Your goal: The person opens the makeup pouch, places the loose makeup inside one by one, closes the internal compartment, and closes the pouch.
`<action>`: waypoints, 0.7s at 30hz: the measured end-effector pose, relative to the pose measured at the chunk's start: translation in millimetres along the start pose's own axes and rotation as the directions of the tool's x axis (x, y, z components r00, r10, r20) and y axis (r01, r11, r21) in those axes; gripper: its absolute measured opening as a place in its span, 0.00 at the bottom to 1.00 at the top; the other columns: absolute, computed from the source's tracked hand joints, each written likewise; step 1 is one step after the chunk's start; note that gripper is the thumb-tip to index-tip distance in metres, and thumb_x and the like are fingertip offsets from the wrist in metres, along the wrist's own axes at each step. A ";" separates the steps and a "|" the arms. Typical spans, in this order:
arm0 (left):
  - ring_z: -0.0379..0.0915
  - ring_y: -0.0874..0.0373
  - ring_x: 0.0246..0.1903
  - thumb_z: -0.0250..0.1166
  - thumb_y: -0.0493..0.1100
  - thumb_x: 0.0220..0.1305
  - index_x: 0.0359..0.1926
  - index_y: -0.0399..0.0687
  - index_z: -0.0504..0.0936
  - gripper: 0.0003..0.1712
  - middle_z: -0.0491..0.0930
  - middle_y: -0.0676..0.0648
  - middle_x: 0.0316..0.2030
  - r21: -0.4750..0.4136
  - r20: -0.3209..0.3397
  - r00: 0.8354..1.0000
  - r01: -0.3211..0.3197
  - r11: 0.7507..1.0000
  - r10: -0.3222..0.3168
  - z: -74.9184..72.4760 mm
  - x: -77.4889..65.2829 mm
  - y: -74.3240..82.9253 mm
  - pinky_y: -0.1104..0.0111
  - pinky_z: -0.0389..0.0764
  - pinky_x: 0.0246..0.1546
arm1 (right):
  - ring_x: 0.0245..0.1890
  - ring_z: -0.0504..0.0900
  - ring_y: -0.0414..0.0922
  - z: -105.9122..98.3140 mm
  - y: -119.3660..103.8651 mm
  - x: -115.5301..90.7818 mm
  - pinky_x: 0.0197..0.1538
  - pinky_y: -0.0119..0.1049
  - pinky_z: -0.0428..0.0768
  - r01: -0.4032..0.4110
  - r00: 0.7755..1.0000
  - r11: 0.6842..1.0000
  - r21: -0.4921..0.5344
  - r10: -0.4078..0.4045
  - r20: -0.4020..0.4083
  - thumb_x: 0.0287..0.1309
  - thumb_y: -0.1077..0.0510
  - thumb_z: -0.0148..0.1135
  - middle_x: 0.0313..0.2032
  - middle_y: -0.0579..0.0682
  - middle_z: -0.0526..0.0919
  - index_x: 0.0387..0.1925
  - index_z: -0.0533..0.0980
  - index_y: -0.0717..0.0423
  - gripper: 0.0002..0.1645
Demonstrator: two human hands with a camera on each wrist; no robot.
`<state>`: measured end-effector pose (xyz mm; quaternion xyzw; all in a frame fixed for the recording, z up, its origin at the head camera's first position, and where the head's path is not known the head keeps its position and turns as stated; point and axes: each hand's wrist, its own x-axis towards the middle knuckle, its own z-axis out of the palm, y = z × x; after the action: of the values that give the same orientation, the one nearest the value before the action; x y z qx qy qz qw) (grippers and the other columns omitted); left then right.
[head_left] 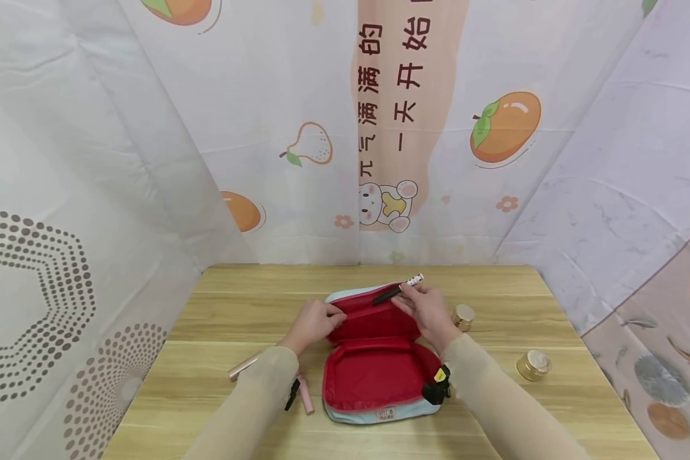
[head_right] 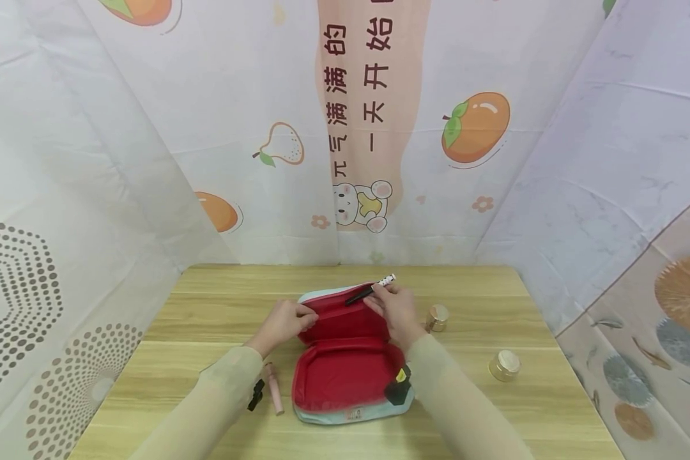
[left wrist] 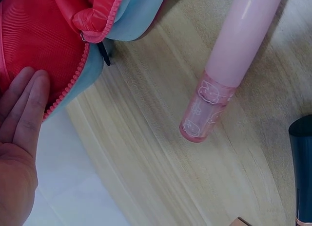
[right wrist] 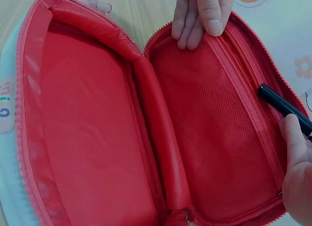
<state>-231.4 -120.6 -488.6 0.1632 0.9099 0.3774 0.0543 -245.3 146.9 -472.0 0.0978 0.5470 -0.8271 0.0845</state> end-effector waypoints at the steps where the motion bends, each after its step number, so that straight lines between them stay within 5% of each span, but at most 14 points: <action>1: 0.66 0.66 0.15 0.65 0.42 0.71 0.43 0.42 0.92 0.11 0.86 0.42 0.24 -0.002 0.001 1.000 -0.001 1.000 0.001 -0.2 -0.1 0.2 0.73 0.74 0.22 | 0.38 0.89 0.44 0.3 0.7 0.1 0.57 0.44 0.83 0.005 1.000 1.000 -0.004 -0.005 -0.005 0.74 0.66 0.55 0.37 0.54 0.83 0.41 0.67 0.63 0.05; 12: 0.69 0.65 0.16 0.65 0.42 0.71 0.41 0.42 0.92 0.11 0.87 0.43 0.26 -0.008 0.000 1.000 0.000 1.000 0.000 -0.6 0.0 0.4 0.72 0.76 0.23 | 0.40 0.89 0.42 -0.3 1.4 -1.7 0.53 0.38 0.85 0.043 0.999 0.958 -0.285 -0.050 -0.014 0.74 0.62 0.57 0.46 0.60 0.84 0.51 0.70 0.68 0.13; 21: 0.68 0.65 0.17 0.65 0.42 0.72 0.39 0.42 0.92 0.11 0.86 0.43 0.26 0.008 -0.003 1.000 -0.009 1.000 0.009 0.9 2.6 -0.1 0.72 0.76 0.23 | 0.38 0.89 0.41 -2.9 1.9 1.9 0.50 0.36 0.86 0.041 0.998 0.947 -0.318 -0.051 -0.022 0.74 0.61 0.58 0.46 0.61 0.86 0.55 0.71 0.70 0.17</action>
<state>-233.6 -119.2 -489.3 0.1668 0.9107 0.3745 0.0504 -246.5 148.7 -475.3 0.0826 0.6760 -0.7287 0.0717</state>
